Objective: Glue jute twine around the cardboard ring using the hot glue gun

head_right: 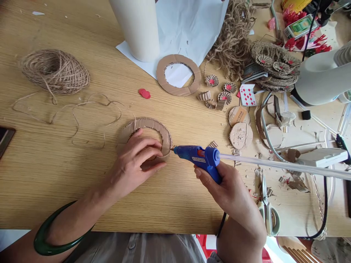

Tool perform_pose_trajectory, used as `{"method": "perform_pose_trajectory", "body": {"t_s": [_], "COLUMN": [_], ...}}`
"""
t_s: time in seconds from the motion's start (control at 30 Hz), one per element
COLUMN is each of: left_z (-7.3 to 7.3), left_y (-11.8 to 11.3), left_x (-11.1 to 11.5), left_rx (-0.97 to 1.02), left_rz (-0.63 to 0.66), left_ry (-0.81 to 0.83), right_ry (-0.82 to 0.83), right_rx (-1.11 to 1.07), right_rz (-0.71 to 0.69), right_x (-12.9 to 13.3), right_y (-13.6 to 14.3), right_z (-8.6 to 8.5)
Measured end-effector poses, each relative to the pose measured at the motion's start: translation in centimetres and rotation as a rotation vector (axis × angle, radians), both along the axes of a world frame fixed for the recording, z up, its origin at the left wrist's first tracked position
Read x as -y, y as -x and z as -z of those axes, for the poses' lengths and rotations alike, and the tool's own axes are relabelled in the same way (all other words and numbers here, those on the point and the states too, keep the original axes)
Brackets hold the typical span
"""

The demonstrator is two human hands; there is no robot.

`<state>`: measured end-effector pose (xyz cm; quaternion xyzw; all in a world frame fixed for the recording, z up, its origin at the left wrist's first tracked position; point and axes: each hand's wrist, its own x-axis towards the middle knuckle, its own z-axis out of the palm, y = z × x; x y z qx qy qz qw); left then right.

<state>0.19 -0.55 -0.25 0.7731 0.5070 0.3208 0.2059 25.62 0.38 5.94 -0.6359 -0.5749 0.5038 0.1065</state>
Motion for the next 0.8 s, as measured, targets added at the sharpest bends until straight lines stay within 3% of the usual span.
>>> {"method": "perform_pose_trajectory", "body": {"t_s": [0.8], "left_z": [-0.15], "left_y": [-0.08], "left_x": [0.1], "left_rx": [-0.08], "left_rz": [0.014], "left_ry": [-0.04], "right_ry": [0.014], "right_rx": [0.004], "right_rz": [-0.081], "right_x": [0.28], "right_y": [-0.34], "right_z": [0.55]}}
